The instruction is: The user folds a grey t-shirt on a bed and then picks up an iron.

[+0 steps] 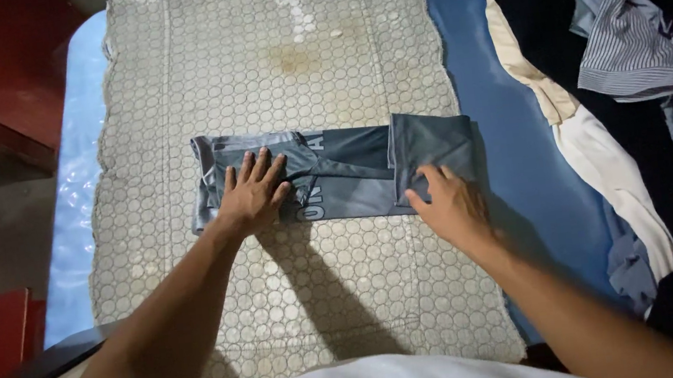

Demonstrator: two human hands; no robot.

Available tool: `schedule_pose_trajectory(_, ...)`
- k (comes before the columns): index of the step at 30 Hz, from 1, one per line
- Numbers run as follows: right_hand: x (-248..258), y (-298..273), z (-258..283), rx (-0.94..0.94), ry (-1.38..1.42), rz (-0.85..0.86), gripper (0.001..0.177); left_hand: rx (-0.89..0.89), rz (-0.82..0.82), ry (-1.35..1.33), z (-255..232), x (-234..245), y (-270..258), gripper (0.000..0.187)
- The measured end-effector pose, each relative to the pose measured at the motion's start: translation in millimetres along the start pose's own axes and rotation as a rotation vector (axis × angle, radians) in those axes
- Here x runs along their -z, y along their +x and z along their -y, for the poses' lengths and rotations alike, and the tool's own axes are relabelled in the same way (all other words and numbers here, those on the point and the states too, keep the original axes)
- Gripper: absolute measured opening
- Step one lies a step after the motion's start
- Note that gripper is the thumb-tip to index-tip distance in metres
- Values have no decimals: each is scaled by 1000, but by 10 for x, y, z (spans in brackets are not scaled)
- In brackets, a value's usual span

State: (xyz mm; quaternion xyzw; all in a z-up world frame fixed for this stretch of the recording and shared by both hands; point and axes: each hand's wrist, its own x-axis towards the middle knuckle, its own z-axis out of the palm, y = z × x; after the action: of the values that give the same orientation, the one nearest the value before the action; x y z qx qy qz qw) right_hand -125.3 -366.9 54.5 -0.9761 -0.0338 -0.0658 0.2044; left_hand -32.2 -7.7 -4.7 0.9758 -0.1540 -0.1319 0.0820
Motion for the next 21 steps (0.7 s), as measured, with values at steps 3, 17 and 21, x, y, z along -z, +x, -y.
schedule_pose_trajectory(3, -10, -17, 12, 19, -74, -38, 53, 1, 12, 15, -39, -21, 5, 67)
schedule_pose_trajectory(17, -406, 697, 72, -135, -140, 103, 30, 29, 20, 8, -166, 106, -85, 70)
schedule_pose_trajectory(21, -198, 496, 209, -25, -60, 76, 20, 33, 43, 35, -232, 210, -157, 71)
